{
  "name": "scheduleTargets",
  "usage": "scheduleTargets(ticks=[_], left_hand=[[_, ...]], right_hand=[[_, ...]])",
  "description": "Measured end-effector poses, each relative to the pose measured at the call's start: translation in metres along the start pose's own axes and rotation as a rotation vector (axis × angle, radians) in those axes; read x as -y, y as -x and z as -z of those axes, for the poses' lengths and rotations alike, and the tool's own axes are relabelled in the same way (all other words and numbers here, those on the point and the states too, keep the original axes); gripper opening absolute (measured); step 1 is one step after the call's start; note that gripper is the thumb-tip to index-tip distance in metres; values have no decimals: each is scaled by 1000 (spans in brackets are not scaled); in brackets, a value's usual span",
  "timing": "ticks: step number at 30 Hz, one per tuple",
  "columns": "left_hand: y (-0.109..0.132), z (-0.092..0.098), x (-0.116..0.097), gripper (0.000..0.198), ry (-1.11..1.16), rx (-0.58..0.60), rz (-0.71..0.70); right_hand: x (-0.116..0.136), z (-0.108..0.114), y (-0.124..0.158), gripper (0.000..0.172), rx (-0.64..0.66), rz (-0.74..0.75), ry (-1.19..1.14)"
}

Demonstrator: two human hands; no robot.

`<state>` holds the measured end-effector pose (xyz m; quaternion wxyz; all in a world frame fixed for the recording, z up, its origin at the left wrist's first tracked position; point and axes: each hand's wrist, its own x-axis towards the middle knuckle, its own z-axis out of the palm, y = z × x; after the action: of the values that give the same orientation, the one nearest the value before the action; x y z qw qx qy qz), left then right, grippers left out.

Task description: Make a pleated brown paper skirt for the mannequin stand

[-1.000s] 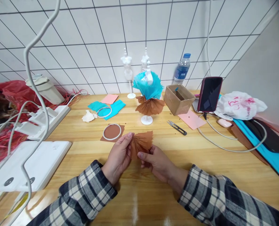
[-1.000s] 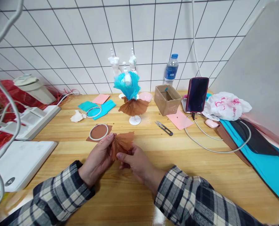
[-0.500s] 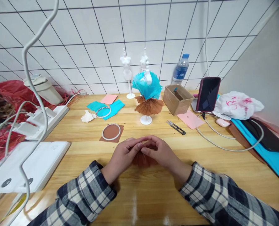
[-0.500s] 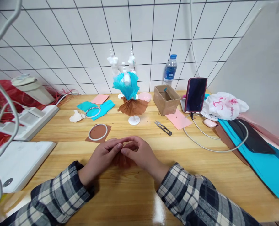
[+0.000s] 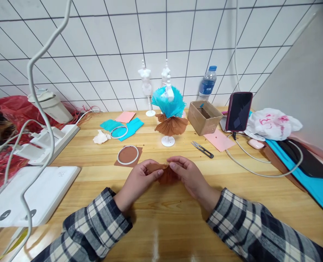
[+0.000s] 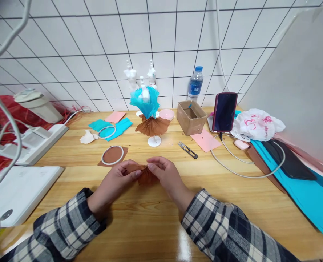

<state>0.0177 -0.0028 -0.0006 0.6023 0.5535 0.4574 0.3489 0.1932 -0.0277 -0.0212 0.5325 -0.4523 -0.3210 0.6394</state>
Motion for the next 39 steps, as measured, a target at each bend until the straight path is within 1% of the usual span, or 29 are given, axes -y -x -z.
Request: scheduleTargets(ticks=[2, 6, 10, 13, 15, 17, 18, 19, 20, 22, 23, 24, 25, 26, 28, 29, 30, 31, 32, 33, 34, 35, 36, 38, 39], left_hand=[[0, 0, 2, 24, 12, 22, -2], [-2, -1, 5, 24, 133, -33, 33], [-3, -3, 8, 23, 272, -74, 79], [-4, -2, 10, 25, 300, -82, 96], [-4, 0, 11, 28, 281, -133, 94], [-4, 2, 9, 30, 268, -214, 78], [-3, 3, 7, 31, 292, -241, 72], [-3, 3, 6, 33, 344, -243, 77], [-2, 3, 4, 35, 416, -219, 94], [-1, 1, 1, 42, 536, -114, 169], [0, 0, 0, 46, 549, -61, 205], [0, -1, -1, 49, 526, -38, 217], [0, -2, -1, 52, 465, -55, 192], [1, -2, -2, 55, 372, -112, 121], [5, 1, -3, 55, 117, -259, -129], [8, 3, -5, 52, -25, -305, -270], [11, 4, -6, 48, -154, -299, -388], [15, 4, -7, 46, -248, -238, -458], [18, 2, -8, 51, -297, -155, -479], [20, 0, -8, 62, -307, -70, -452], [22, -4, -8, 71, -283, -21, -400], [22, -8, -8, 69, -241, -8, -337], [20, -11, -7, 56, -189, -20, -271], [15, -14, -6, 23, -80, -35, -150], [11, -14, -5, 15, -34, -31, -101]], right_hand=[[0, -1, 0, 28, -36, 2, -14], [0, -3, 0, 31, -97, -8, -132], [-2, -3, -1, 30, -125, 28, -144], [-3, -1, -2, 31, -140, 29, -140], [-2, 0, -2, 32, -148, 13, -143], [-2, 1, -2, 33, -152, -1, -136], [-1, 2, -2, 33, -155, -4, -126], [-1, 2, -2, 33, -158, -3, -113], [-1, 2, -2, 33, -161, 3, -100], [0, 1, -2, 34, -160, 13, -80], [0, 0, -1, 35, -148, 14, -75], [0, 0, 0, 35, -130, 16, -70], [1, -1, 1, 35, -109, 16, -64], [1, -2, 2, 35, -88, 15, -54], [1, -2, 3, 35, -64, 29, -20], [1, -2, 3, 34, -65, 47, 8], [1, -2, 3, 34, -74, 74, 44], [1, -2, 4, 33, -86, 110, 91], [1, -3, 4, 32, -97, 149, 147], [1, -3, 4, 31, -102, 182, 207], [1, -3, 5, 30, -100, 211, 271], [2, -3, 5, 29, -88, 235, 331], [2, -3, 6, 29, -66, 253, 380], [3, -2, 7, 29, -21, 282, 426], [4, -1, 7, 31, -13, 297, 426]])
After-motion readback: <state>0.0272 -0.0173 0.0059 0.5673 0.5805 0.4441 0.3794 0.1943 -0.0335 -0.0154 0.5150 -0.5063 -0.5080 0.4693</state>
